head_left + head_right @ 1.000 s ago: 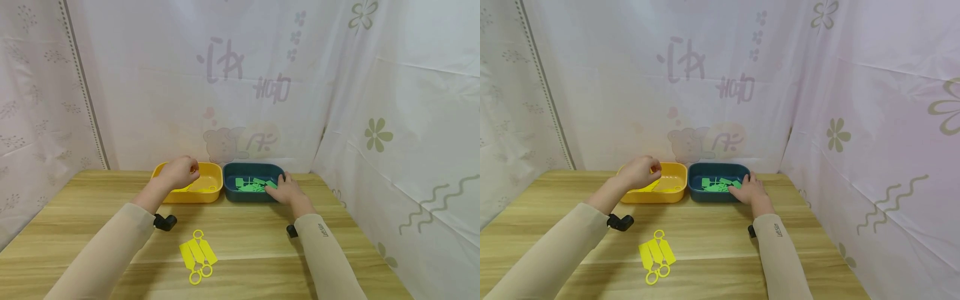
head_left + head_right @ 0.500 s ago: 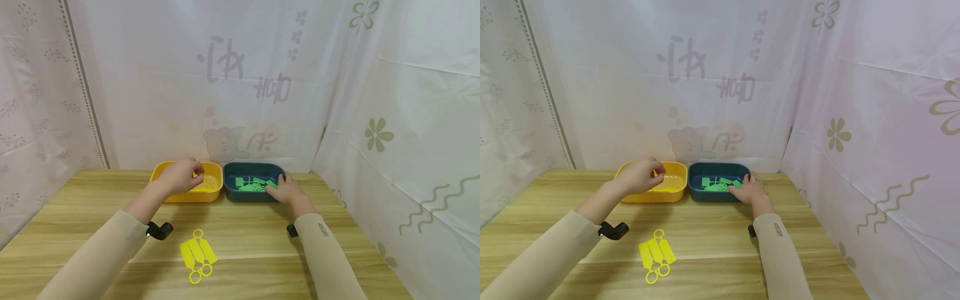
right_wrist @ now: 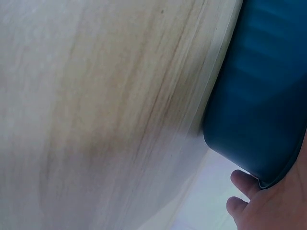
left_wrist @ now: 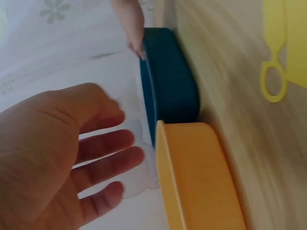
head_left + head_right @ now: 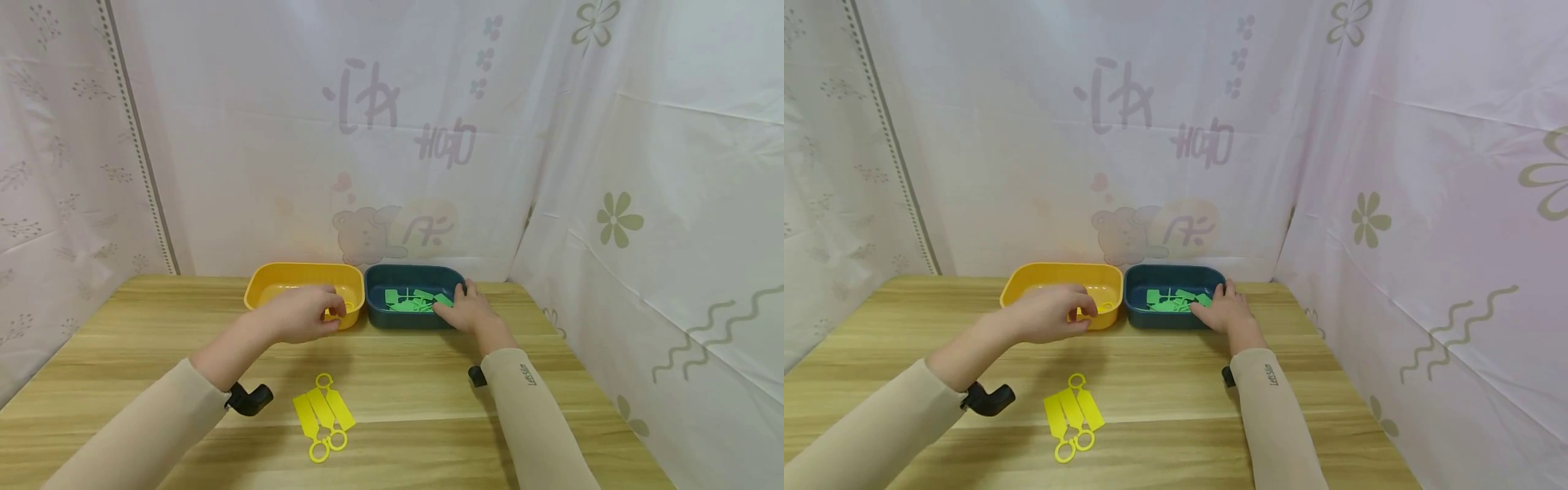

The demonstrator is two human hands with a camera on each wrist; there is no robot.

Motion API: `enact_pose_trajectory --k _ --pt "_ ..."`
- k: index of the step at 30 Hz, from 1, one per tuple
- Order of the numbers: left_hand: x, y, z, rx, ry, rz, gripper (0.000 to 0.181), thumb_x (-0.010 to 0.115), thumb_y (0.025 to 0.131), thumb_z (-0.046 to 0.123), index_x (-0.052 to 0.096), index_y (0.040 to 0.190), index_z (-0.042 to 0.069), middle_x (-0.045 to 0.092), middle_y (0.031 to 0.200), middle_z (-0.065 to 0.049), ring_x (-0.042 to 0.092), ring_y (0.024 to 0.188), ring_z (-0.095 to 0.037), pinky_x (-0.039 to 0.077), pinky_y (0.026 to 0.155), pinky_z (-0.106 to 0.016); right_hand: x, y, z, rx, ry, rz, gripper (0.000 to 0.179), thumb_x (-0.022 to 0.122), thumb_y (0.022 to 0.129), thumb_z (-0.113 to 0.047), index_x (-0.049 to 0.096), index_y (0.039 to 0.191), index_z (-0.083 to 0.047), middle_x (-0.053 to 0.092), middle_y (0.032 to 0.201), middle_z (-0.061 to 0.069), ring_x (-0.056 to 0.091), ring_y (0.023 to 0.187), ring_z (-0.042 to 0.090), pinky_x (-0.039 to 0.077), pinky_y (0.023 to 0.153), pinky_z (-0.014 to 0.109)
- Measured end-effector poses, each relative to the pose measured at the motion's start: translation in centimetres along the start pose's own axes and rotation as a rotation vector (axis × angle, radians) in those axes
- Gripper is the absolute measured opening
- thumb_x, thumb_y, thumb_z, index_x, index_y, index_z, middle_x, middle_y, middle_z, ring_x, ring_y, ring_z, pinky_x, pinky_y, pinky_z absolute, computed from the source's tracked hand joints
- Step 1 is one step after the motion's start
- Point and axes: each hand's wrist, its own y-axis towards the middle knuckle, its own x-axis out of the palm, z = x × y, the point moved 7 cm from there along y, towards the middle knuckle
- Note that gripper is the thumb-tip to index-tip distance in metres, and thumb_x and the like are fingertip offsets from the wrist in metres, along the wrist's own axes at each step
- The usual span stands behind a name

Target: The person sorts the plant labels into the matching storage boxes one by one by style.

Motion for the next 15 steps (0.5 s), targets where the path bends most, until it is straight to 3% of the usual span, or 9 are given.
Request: enact_pose_trajectory --k 4,8,11,15 --pt "1.9 -0.5 0.1 0.017 -0.027 -0.131 0.013 0.085 0.096 0.02 0.081 0.108 0.019 0.074 0.103 0.002 0.061 0.087 -0.011 0.057 0.083 -0.031 0.0 0.0 0.0 0.002 0.003 -0.003 0.104 0.036 0.106 -0.065 0.011 0.171 0.012 -0.004 0.181 0.035 0.014 0.163 0.063 0.019 0.133 0.069" --pt "4.1 -1.1 -0.1 -0.037 -0.087 -0.261 0.021 0.091 0.091 0.023 0.08 0.108 0.019 0.074 0.101 0.003 0.062 0.089 -0.014 0.057 0.086 -0.035 0.0 0.1 0.0 0.006 0.0 -0.004 0.104 0.036 0.107 -0.066 0.011 0.172 0.01 -0.004 0.181 0.034 0.014 0.163 0.063 0.02 0.133 0.07" --pt "5.3 -1.4 -0.2 -0.071 -0.091 -0.306 0.029 0.095 0.086 0.031 0.08 0.107 0.018 0.071 0.099 0.004 0.061 0.088 -0.015 0.055 0.085 -0.036 0.1 0.1 0.1 0.006 -0.004 -0.002 0.103 0.036 0.107 -0.066 0.011 0.172 0.01 -0.004 0.181 0.034 0.015 0.163 0.063 0.02 0.133 0.069" --pt "6.6 -1.5 0.2 -0.062 -0.075 -0.331 0.036 0.098 0.082 0.038 0.079 0.106 0.018 0.069 0.096 0.004 0.059 0.087 -0.014 0.052 0.083 -0.033 0.1 0.2 0.1 0.002 -0.001 0.002 0.102 0.037 0.108 -0.064 0.012 0.171 0.011 -0.004 0.181 0.034 0.015 0.163 0.063 0.019 0.134 0.069"
